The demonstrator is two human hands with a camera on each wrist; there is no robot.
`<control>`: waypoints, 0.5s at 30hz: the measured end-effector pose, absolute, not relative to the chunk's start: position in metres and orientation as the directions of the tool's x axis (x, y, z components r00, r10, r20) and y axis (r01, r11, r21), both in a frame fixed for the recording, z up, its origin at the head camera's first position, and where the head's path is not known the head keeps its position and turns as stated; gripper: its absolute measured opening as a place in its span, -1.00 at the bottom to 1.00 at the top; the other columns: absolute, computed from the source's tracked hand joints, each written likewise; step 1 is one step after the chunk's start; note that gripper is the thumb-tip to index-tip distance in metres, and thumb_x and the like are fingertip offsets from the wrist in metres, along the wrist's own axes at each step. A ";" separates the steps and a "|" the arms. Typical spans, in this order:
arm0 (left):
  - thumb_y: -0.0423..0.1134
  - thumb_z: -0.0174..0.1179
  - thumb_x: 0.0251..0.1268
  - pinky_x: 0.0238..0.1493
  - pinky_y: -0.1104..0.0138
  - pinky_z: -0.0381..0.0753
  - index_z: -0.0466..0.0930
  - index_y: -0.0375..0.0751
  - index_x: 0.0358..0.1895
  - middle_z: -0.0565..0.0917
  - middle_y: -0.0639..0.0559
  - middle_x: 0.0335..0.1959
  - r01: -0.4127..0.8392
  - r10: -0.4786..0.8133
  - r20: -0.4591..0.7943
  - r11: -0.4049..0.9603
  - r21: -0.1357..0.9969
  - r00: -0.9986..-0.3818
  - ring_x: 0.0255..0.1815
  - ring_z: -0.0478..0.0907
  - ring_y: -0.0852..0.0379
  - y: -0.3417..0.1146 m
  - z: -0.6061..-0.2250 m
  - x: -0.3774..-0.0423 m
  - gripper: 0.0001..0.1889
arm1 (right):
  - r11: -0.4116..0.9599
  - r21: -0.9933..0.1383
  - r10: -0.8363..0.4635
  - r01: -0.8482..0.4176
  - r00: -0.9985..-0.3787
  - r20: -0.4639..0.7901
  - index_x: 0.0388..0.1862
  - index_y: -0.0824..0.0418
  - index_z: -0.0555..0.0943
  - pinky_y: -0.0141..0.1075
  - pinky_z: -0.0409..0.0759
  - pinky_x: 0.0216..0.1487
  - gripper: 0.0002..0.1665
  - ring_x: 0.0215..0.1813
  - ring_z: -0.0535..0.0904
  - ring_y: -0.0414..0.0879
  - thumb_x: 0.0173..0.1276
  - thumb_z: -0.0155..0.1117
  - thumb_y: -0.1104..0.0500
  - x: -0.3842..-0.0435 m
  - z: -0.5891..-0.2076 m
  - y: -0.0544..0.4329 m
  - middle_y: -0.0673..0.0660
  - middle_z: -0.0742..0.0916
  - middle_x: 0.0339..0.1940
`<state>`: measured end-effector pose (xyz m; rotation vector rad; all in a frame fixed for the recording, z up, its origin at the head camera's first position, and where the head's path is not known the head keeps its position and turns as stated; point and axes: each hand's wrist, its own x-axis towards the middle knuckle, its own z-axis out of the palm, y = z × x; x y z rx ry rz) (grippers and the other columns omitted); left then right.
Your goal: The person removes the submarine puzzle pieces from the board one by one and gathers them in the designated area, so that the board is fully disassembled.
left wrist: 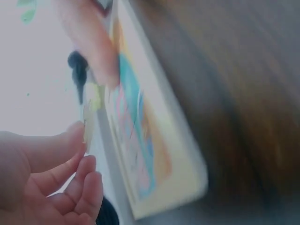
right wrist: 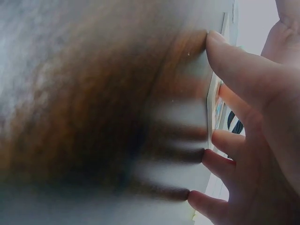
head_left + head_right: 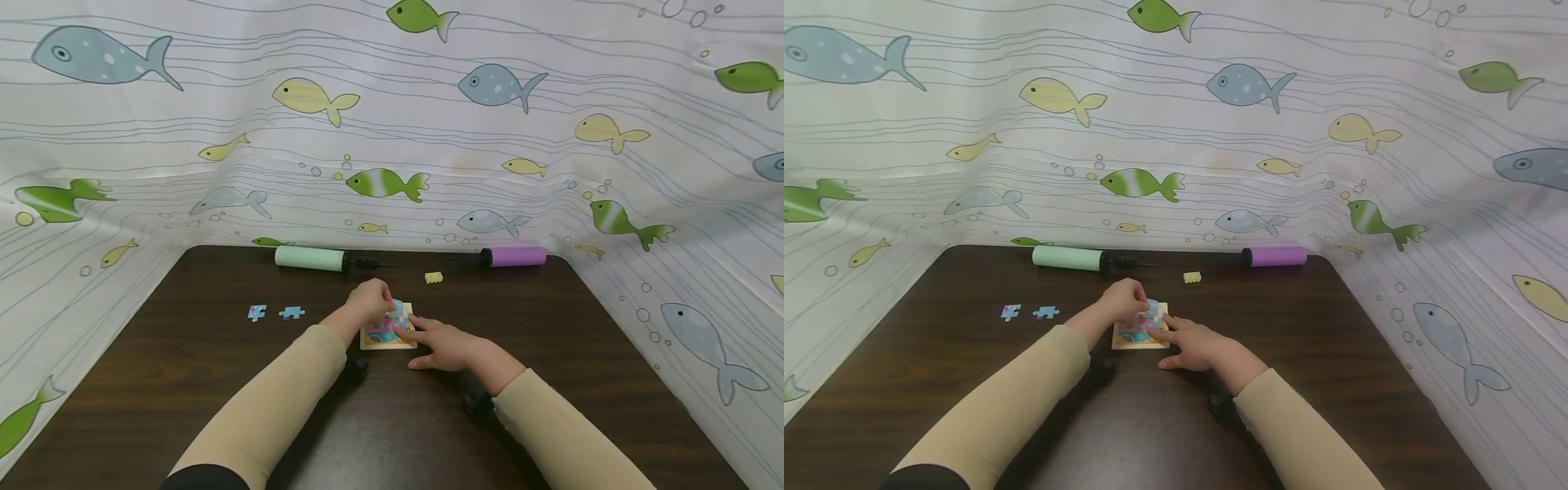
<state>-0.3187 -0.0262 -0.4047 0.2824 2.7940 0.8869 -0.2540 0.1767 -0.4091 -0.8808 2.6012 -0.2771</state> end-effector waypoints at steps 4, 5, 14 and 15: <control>-0.17 0.32 0.31 -0.36 0.23 0.44 0.60 -0.15 -0.39 0.58 0.03 -0.42 0.156 0.246 -0.085 0.809 0.567 -0.966 -0.42 0.48 0.07 -0.045 -0.402 -0.320 -0.82 | 0.795 -0.298 -0.603 -0.528 -0.741 -0.295 0.57 -0.16 0.18 0.12 0.16 0.39 -0.15 0.56 0.00 0.15 0.38 0.24 -0.21 -0.253 -0.409 0.175 0.13 0.06 0.62; -0.18 0.32 0.31 -0.37 0.23 0.44 0.60 -0.16 -0.39 0.58 0.02 -0.43 0.159 0.248 -0.082 0.807 0.569 -0.965 -0.42 0.47 0.06 -0.051 -0.401 -0.320 -0.82 | 0.803 -0.292 -0.593 -0.520 -0.746 -0.302 0.57 -0.18 0.17 0.13 0.15 0.39 -0.15 0.56 -0.01 0.14 0.38 0.24 -0.22 -0.253 -0.409 0.175 0.11 0.06 0.62; -0.22 0.32 0.31 -0.39 0.22 0.41 0.59 -0.20 -0.41 0.53 -0.02 -0.44 0.118 0.216 -0.116 0.827 0.549 -0.970 -0.43 0.42 0.03 -0.110 -0.400 -0.314 -0.82 | 0.822 -0.266 -0.568 -0.503 -0.763 -0.309 0.57 -0.23 0.17 0.12 0.13 0.41 -0.14 0.57 -0.01 0.12 0.36 0.25 -0.25 -0.253 -0.410 0.174 0.07 0.07 0.62; -0.22 0.31 0.32 -0.39 0.21 0.40 0.59 -0.20 -0.41 0.53 -0.02 -0.44 0.115 0.213 -0.121 0.832 0.543 -0.970 -0.43 0.42 0.03 -0.115 -0.401 -0.313 -0.82 | 0.823 -0.266 -0.567 -0.502 -0.764 -0.308 0.57 -0.23 0.17 0.12 0.13 0.40 -0.14 0.57 -0.01 0.13 0.35 0.25 -0.25 -0.253 -0.410 0.174 0.07 0.07 0.62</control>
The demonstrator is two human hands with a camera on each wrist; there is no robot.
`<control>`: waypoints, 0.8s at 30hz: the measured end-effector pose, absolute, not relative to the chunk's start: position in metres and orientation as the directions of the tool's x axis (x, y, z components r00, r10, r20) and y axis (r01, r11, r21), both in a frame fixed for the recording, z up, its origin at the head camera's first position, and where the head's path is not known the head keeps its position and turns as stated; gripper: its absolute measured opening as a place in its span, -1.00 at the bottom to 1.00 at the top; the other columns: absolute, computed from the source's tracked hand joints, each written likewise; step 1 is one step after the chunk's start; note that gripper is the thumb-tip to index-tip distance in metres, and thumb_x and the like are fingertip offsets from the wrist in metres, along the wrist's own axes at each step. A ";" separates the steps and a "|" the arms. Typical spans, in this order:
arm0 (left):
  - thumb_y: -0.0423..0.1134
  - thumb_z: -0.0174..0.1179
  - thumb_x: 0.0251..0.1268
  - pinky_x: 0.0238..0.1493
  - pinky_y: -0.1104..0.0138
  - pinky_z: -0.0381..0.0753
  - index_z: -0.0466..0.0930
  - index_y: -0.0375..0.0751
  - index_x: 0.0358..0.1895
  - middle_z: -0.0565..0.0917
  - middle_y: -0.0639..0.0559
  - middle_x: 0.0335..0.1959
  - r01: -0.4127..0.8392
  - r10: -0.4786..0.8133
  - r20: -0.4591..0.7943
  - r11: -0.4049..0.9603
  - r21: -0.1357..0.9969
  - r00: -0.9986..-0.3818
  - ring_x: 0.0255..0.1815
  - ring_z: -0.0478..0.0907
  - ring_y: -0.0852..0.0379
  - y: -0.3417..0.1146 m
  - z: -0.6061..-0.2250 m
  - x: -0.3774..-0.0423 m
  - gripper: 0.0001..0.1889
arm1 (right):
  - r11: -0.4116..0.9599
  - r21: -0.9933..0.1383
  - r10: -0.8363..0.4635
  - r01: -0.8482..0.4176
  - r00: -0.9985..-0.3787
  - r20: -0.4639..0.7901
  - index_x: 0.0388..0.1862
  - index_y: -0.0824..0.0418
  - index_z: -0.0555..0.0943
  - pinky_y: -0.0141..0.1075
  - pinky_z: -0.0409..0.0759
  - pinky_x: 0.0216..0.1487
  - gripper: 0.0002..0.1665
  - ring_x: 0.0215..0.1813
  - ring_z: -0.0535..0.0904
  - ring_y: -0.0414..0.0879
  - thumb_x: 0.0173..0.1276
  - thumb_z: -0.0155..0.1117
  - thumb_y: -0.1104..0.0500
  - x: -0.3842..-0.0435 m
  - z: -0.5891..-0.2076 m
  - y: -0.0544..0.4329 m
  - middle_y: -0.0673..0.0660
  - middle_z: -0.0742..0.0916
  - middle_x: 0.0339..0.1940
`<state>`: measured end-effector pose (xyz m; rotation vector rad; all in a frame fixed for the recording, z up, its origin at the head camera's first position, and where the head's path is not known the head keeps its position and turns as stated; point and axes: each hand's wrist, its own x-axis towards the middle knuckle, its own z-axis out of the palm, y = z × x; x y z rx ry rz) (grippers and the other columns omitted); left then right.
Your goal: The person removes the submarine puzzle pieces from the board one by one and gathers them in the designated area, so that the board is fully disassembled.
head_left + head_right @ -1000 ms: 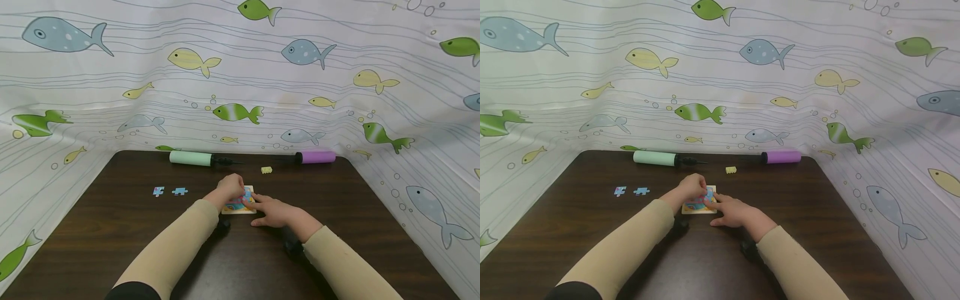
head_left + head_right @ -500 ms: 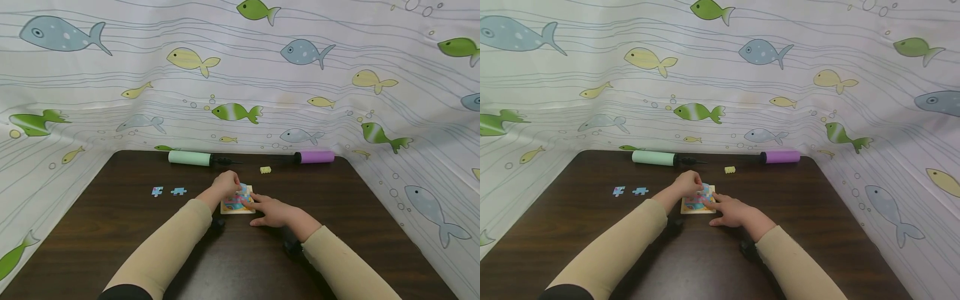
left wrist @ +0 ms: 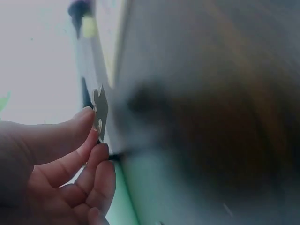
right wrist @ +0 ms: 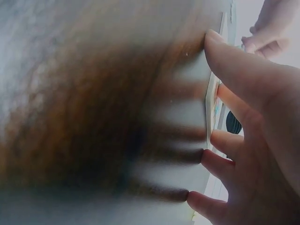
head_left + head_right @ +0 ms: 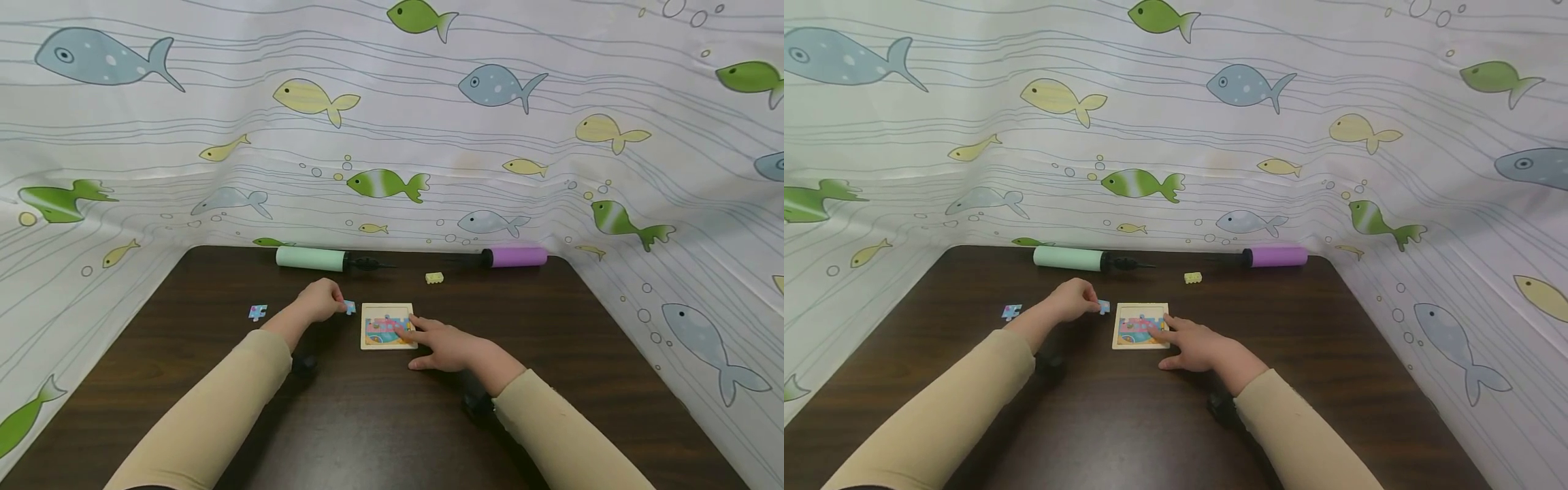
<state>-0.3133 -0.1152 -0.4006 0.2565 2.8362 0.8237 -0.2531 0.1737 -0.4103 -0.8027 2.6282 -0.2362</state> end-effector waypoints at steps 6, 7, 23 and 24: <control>-0.23 0.29 0.33 -0.35 0.18 0.40 0.59 -0.18 -0.40 0.53 -0.01 -0.46 0.113 0.216 -0.145 0.851 0.512 -0.966 -0.43 0.43 0.03 -0.133 -0.406 -0.310 -0.84 | 0.829 -0.263 -0.557 -0.493 -0.767 -0.318 0.57 -0.25 0.16 0.11 0.13 0.41 -0.13 0.57 -0.01 0.12 0.34 0.25 -0.27 -0.253 -0.410 0.174 0.06 0.07 0.62; -0.23 0.29 0.33 -0.33 0.17 0.40 0.59 -0.18 -0.40 0.53 -0.01 -0.46 0.117 0.219 -0.147 0.855 0.505 -0.965 -0.43 0.44 0.03 -0.134 -0.407 -0.310 -0.84 | 0.829 -0.263 -0.557 -0.493 -0.766 -0.319 0.57 -0.25 0.16 0.11 0.13 0.41 -0.12 0.57 -0.01 0.12 0.34 0.25 -0.27 -0.253 -0.411 0.174 0.06 0.06 0.62; -0.24 0.32 0.27 -0.09 0.02 0.35 0.56 -0.14 -0.37 0.57 0.03 -0.47 0.158 0.217 -0.083 0.882 0.444 -0.973 -0.40 0.48 0.01 -0.126 -0.403 -0.304 -0.87 | 0.829 -0.256 -0.558 -0.497 -0.766 -0.320 0.57 -0.25 0.17 0.12 0.13 0.40 -0.13 0.57 -0.01 0.12 0.34 0.25 -0.26 -0.254 -0.410 0.173 0.06 0.07 0.62; -0.24 0.33 0.26 -0.08 0.02 0.36 0.57 -0.13 -0.35 0.58 0.04 -0.45 0.169 0.225 -0.073 0.875 0.453 -0.972 -0.38 0.49 0.02 -0.121 -0.403 -0.303 -0.88 | 0.829 -0.258 -0.558 -0.496 -0.766 -0.320 0.57 -0.25 0.17 0.12 0.13 0.41 -0.13 0.57 -0.01 0.12 0.34 0.25 -0.26 -0.254 -0.411 0.173 0.06 0.07 0.62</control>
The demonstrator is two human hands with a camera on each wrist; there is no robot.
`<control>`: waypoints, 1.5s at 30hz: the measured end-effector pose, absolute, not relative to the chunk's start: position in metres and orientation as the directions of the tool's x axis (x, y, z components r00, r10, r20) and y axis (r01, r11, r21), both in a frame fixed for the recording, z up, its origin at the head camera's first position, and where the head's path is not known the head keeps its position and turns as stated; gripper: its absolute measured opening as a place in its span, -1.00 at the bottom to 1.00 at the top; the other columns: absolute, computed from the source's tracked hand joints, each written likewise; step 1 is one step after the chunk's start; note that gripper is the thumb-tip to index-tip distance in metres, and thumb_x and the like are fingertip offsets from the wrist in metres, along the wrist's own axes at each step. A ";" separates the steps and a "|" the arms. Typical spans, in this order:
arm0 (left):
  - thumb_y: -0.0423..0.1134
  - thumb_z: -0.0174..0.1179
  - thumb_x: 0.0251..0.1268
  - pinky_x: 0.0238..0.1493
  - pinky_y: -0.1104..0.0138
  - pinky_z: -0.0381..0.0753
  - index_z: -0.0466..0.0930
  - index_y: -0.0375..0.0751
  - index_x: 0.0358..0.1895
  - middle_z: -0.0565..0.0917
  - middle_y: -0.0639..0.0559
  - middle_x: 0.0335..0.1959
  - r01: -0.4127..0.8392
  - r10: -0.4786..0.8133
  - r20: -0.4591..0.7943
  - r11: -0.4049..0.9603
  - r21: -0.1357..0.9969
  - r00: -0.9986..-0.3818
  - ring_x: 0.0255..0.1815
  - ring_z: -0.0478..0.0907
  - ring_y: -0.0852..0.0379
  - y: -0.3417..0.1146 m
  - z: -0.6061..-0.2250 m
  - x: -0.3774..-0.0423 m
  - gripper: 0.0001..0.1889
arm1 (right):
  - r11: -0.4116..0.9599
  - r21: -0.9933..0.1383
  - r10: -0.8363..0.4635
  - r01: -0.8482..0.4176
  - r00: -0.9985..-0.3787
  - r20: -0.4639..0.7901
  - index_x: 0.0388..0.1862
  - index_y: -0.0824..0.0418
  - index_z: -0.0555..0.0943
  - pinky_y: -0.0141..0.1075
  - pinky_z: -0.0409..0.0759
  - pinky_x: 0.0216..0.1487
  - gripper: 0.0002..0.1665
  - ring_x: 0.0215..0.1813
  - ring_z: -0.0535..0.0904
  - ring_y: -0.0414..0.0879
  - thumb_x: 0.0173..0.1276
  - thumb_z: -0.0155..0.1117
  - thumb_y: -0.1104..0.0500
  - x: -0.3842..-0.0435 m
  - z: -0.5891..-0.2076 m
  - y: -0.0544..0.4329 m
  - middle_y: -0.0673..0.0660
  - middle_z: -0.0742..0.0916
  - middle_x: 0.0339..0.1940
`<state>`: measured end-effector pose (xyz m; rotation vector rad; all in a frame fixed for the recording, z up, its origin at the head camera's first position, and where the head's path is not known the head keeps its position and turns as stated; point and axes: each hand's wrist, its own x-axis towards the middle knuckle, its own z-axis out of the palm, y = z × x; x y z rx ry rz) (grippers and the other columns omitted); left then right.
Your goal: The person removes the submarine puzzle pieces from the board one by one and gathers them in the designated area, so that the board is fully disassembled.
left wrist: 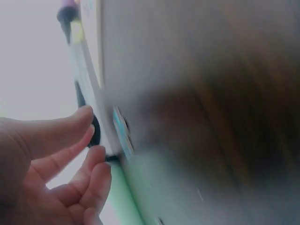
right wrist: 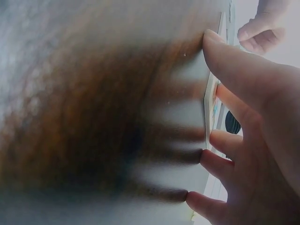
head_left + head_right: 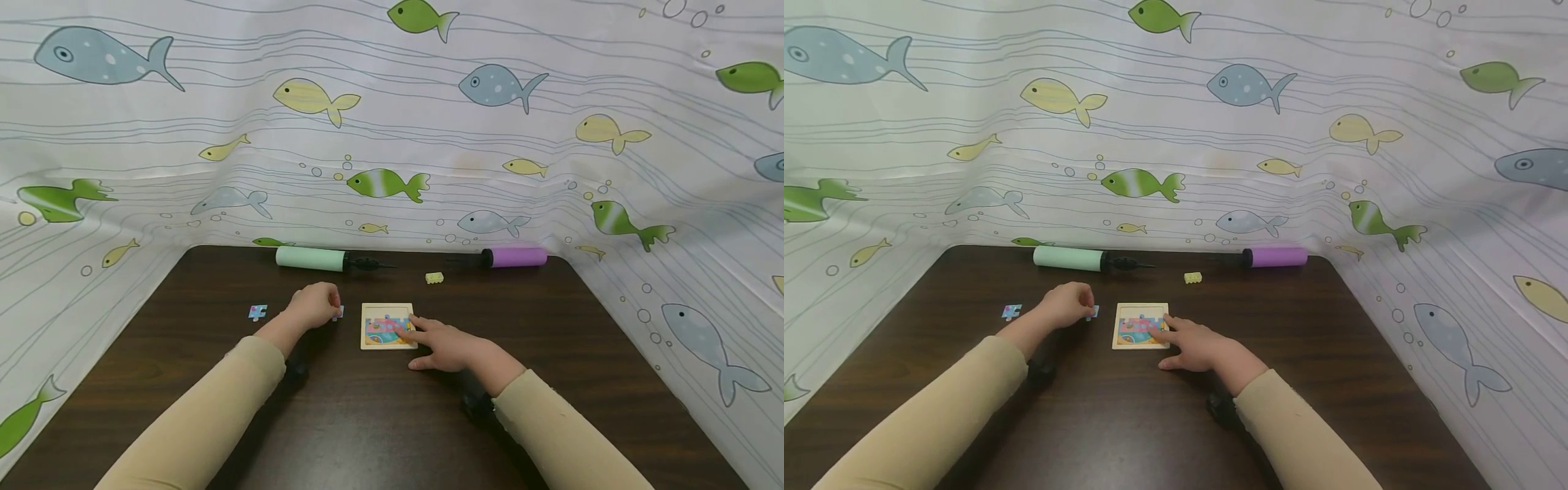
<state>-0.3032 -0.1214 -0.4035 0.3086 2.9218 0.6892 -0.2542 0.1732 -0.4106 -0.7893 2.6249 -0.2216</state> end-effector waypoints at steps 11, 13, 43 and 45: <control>-0.17 0.42 0.20 -0.12 0.09 0.41 0.64 -0.10 -0.14 0.56 0.09 -0.37 0.248 0.335 -0.121 0.855 0.455 -0.934 -0.40 0.47 0.07 -0.071 -0.410 -0.294 -0.77 | 0.823 -0.266 -0.566 -0.502 -0.764 -0.310 0.57 -0.24 0.17 0.14 0.16 0.39 -0.14 0.56 0.01 0.13 0.36 0.23 -0.26 -0.254 -0.412 0.174 0.07 0.07 0.62; -0.17 0.43 0.19 -0.13 0.08 0.41 0.62 -0.11 -0.18 0.56 0.08 -0.36 0.237 0.321 -0.125 0.866 0.440 -0.939 -0.40 0.46 0.05 -0.068 -0.410 -0.293 -0.78 | 0.818 -0.264 -0.574 -0.511 -0.761 -0.304 0.57 -0.22 0.17 0.14 0.16 0.39 -0.15 0.56 0.01 0.14 0.36 0.23 -0.25 -0.254 -0.412 0.174 0.07 0.08 0.62; -0.16 0.45 0.15 -0.18 0.12 0.40 0.57 -0.07 -0.28 0.56 0.06 -0.37 0.187 0.286 -0.179 0.883 0.430 -0.941 -0.37 0.46 0.01 -0.064 -0.410 -0.300 -0.78 | 0.717 -0.304 -0.695 -0.627 -0.680 -0.234 0.58 -0.13 0.17 0.17 0.13 0.39 -0.13 0.57 -0.01 0.08 0.38 0.19 -0.28 -0.243 -0.411 0.157 0.00 0.08 0.62; -0.16 0.45 0.15 -0.17 0.12 0.39 0.57 -0.07 -0.28 0.56 0.06 -0.37 0.185 0.287 -0.180 0.880 0.437 -0.941 -0.37 0.45 0.00 -0.065 -0.410 -0.300 -0.78 | 0.717 -0.297 -0.695 -0.631 -0.680 -0.234 0.58 -0.13 0.17 0.18 0.14 0.38 -0.14 0.57 0.00 0.09 0.39 0.19 -0.27 -0.243 -0.411 0.156 0.01 0.09 0.62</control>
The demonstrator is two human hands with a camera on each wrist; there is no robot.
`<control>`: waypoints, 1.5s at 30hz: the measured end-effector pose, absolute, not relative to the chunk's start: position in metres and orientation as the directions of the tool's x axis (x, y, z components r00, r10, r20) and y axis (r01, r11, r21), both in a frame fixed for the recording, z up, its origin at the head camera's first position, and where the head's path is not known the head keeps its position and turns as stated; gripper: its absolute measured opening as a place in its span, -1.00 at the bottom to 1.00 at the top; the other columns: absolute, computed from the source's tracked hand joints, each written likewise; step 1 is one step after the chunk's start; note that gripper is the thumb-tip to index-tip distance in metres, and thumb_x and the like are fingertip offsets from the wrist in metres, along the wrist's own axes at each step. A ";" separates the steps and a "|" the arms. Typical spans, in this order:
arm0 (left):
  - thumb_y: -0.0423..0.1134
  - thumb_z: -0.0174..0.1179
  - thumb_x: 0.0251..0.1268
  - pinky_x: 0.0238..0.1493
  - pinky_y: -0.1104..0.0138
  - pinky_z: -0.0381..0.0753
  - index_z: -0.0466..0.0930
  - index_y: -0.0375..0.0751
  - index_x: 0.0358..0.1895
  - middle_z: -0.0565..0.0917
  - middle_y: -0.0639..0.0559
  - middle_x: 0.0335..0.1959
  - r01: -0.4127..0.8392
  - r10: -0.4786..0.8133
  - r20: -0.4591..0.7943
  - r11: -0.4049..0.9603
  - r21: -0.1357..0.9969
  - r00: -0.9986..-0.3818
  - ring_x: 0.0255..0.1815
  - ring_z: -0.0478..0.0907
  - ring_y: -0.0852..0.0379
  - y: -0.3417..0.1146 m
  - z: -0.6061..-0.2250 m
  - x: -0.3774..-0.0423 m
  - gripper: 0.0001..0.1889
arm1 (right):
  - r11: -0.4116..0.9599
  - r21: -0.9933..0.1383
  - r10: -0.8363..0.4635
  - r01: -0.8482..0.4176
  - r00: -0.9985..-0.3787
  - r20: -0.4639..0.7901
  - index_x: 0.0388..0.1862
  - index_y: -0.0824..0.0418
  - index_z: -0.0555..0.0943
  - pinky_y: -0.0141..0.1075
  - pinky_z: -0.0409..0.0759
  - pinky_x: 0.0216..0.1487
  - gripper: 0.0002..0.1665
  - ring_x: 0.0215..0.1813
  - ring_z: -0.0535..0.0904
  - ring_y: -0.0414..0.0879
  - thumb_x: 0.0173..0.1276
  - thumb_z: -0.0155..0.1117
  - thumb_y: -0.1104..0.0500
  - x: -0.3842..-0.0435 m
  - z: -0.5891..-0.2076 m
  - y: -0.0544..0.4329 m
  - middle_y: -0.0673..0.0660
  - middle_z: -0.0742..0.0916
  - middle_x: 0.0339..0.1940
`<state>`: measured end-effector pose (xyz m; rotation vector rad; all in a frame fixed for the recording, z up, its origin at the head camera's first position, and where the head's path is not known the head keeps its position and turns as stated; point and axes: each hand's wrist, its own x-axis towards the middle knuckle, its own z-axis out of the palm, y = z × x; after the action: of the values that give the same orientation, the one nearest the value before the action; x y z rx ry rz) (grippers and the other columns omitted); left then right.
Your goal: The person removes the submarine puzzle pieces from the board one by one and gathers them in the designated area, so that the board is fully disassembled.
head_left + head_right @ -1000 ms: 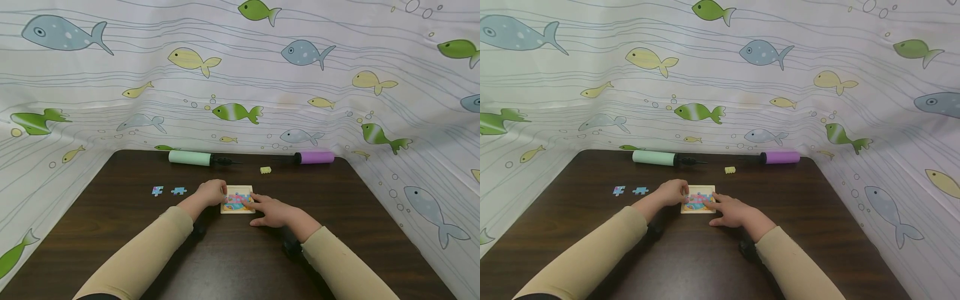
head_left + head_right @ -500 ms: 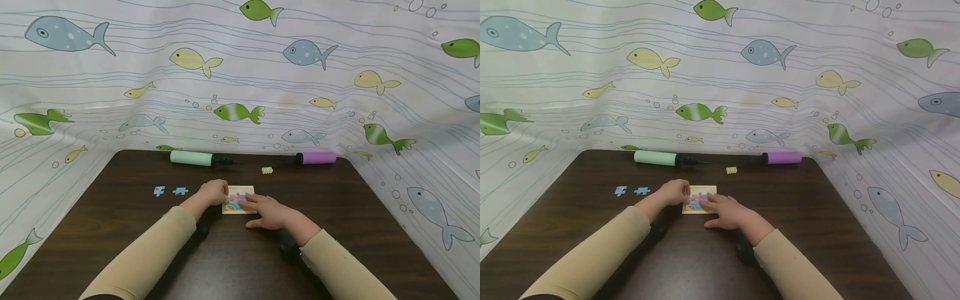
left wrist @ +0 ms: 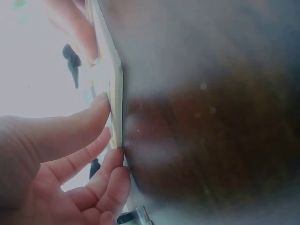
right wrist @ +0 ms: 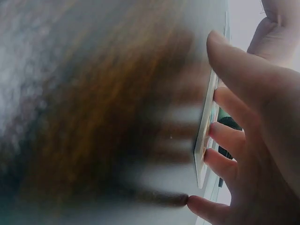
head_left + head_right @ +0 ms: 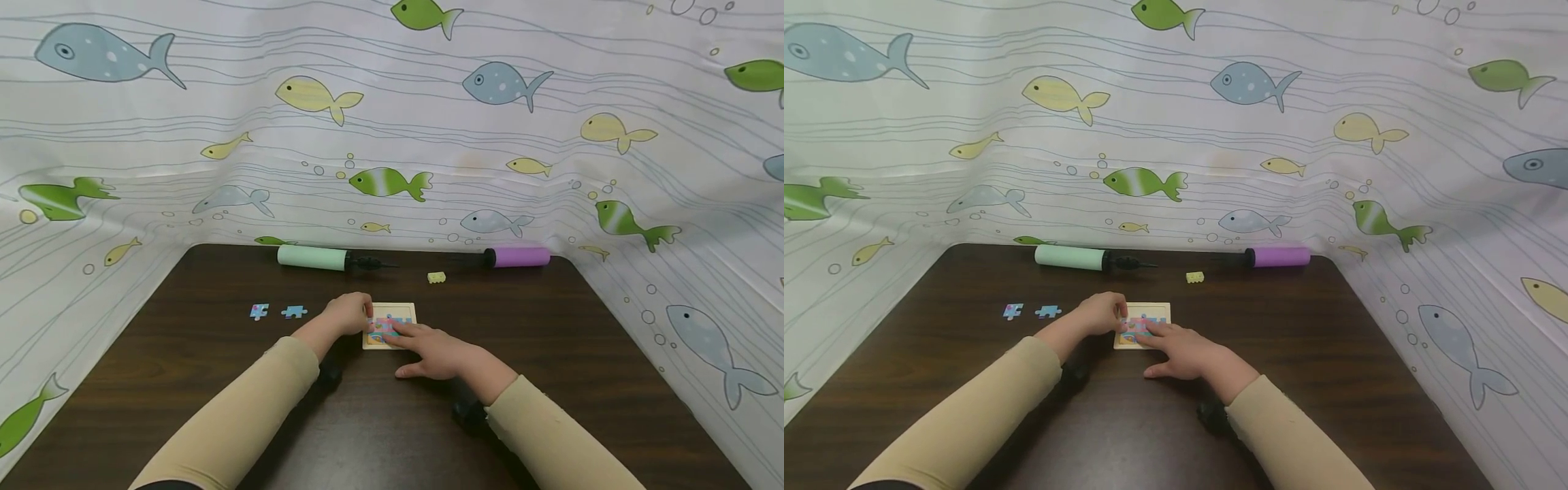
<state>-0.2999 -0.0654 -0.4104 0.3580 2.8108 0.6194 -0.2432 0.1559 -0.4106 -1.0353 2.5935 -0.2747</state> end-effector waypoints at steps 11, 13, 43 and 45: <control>-0.18 0.47 0.12 -0.16 0.11 0.38 0.56 -0.11 -0.27 0.55 0.05 -0.42 0.191 0.290 -0.155 0.868 0.458 -0.944 -0.41 0.45 0.01 -0.068 -0.411 -0.300 -0.75 | 0.725 -0.267 -0.688 -0.635 -0.683 -0.246 0.59 -0.18 0.14 0.16 0.17 0.37 -0.14 0.57 -0.01 0.08 0.39 0.20 -0.25 -0.244 -0.412 0.153 -0.03 0.06 0.62; -0.18 0.48 0.11 -0.16 0.10 0.37 0.55 -0.10 -0.28 0.55 0.05 -0.44 0.195 0.289 -0.146 0.868 0.457 -0.946 -0.42 0.45 0.02 -0.068 -0.412 -0.300 -0.74 | 0.726 -0.270 -0.687 -0.632 -0.684 -0.246 0.58 -0.18 0.15 0.17 0.16 0.37 -0.15 0.57 -0.01 0.08 0.39 0.20 -0.25 -0.244 -0.412 0.153 -0.03 0.06 0.62; -0.31 0.31 0.29 -0.43 0.25 0.40 0.58 -0.15 -0.41 0.54 0.01 -0.45 0.204 0.309 -0.081 0.781 0.591 -0.948 -0.45 0.43 0.06 -0.070 -0.406 -0.297 -0.87 | 0.742 -0.247 -0.670 -0.623 -0.695 -0.261 0.56 -0.13 0.22 0.09 0.24 0.36 -0.16 0.56 0.04 0.08 0.37 0.25 -0.24 -0.244 -0.408 0.149 -0.03 0.07 0.62; -0.32 0.31 0.29 -0.43 0.25 0.41 0.57 -0.15 -0.41 0.54 0.00 -0.46 0.206 0.311 -0.077 0.776 0.596 -0.947 -0.46 0.43 0.06 -0.070 -0.406 -0.296 -0.87 | 0.745 -0.242 -0.667 -0.622 -0.697 -0.262 0.56 -0.13 0.22 0.09 0.24 0.36 -0.16 0.56 0.04 0.08 0.37 0.24 -0.25 -0.244 -0.408 0.149 -0.03 0.07 0.62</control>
<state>-0.2961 -0.0699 -0.4064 0.4106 2.7965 0.9096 -0.2437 0.1495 -0.4078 -0.9980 2.6124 -0.1912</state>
